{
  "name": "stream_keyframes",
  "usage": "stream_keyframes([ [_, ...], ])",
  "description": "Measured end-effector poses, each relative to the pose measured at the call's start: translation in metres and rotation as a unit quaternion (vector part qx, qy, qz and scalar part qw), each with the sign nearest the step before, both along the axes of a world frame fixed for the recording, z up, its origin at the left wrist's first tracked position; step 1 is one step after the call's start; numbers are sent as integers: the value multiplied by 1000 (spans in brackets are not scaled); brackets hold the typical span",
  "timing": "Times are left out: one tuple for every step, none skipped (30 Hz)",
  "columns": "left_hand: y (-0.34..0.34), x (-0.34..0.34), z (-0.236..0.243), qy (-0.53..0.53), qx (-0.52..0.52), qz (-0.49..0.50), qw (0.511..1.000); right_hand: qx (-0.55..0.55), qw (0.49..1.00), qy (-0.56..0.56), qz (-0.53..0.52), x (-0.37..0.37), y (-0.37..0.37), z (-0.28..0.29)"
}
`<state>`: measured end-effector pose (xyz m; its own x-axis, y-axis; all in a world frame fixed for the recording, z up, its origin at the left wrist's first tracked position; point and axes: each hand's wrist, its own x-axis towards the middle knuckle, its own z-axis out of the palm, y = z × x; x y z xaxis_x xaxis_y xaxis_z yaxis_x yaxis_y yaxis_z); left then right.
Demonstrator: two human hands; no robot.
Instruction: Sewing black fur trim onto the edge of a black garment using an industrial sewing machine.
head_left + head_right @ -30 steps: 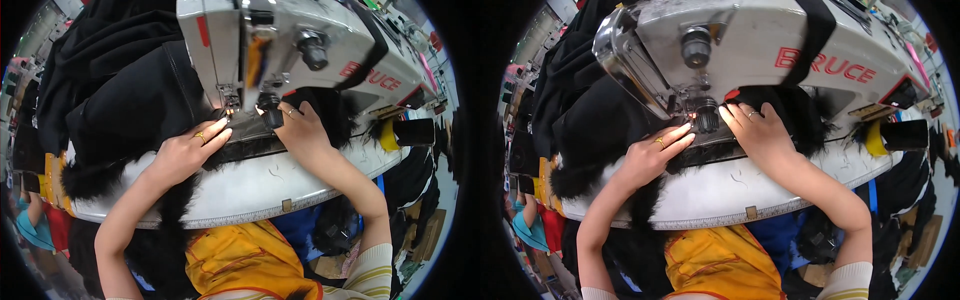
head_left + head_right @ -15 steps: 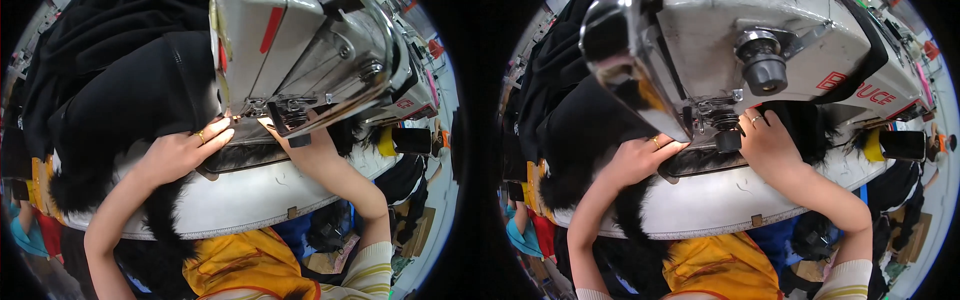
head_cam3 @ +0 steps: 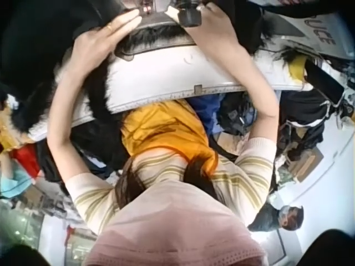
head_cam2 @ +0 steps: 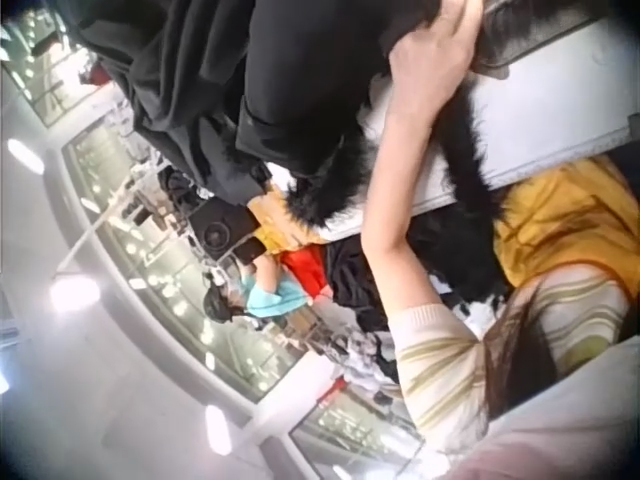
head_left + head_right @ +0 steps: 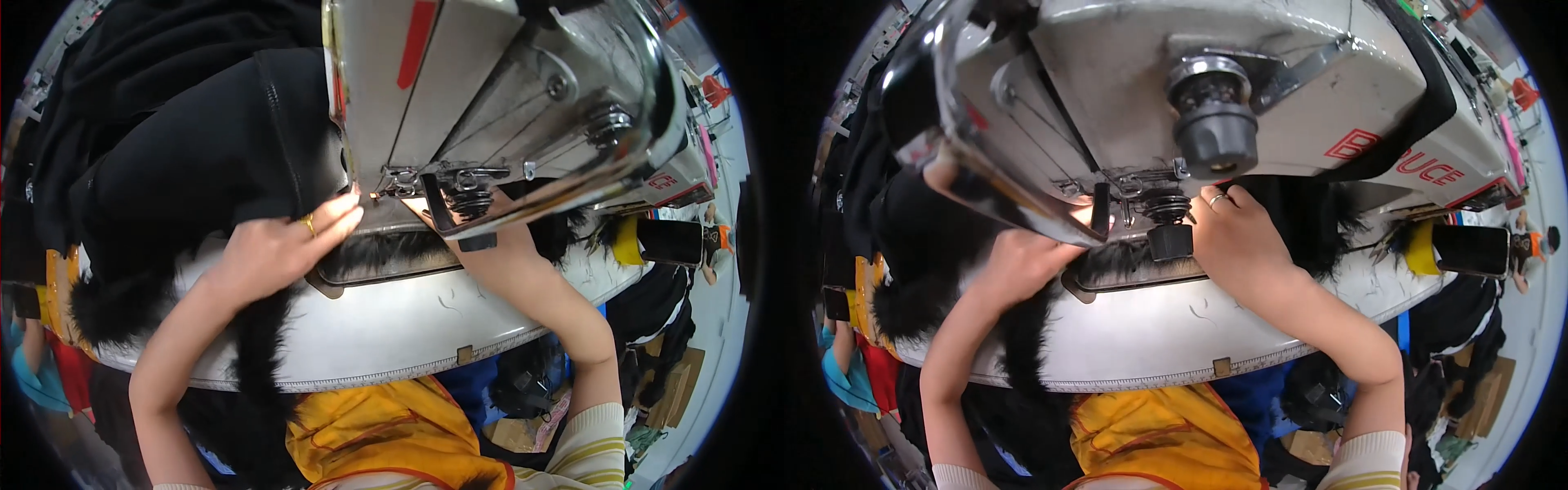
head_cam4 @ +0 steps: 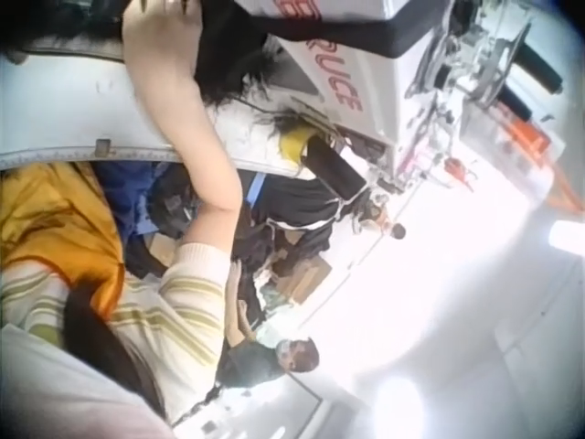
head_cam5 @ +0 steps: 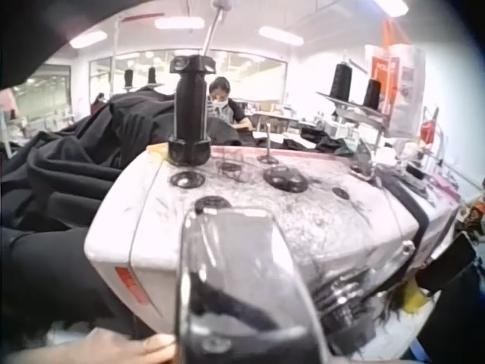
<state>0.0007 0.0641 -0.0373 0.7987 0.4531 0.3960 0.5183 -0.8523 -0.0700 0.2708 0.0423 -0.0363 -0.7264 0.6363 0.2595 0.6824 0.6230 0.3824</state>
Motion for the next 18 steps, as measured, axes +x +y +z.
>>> stream_keyframes([
  [3,0,-1,9,-43,39,998,2,1000,-1,0,1,0,1],
  [6,0,-2,-1,-67,30,997,-118,988,91,-49,1,1,2],
  [9,1,-4,10,-75,40,996,-177,970,139,-87,2,2,3],
  [9,2,-7,0,-107,28,994,-166,970,140,-106,2,2,5],
  [10,3,-10,-54,-83,-12,995,-109,981,145,-66,3,3,5],
  [9,4,-12,-87,-48,-14,995,-61,986,151,-37,4,3,6],
  [8,4,-15,-36,-74,19,996,-85,984,152,-31,4,3,6],
  [8,4,-17,-16,-87,32,996,-102,978,170,-61,4,3,6],
  [5,3,-18,5,-99,45,994,-115,972,187,-89,5,3,5],
  [5,3,-18,4,-97,45,994,-149,975,139,-93,6,3,5],
  [3,2,-18,-7,-72,36,997,-148,975,138,-94,6,3,4],
  [2,2,-17,-18,-48,27,998,-118,979,145,-77,7,2,4],
  [1,2,-15,8,-25,33,999,-89,983,152,-60,6,3,4],
  [1,3,-13,7,-26,32,999,-48,986,152,-49,7,2,4],
  [1,3,-11,6,-22,26,999,-61,986,146,-56,7,3,4],
  [1,5,-9,5,-17,20,1000,-58,987,144,-50,7,3,4],
  [1,5,-8,22,-21,27,999,-54,988,138,-52,7,3,4],
  [2,6,-7,21,-21,26,999,-38,989,135,-49,6,4,5],
])
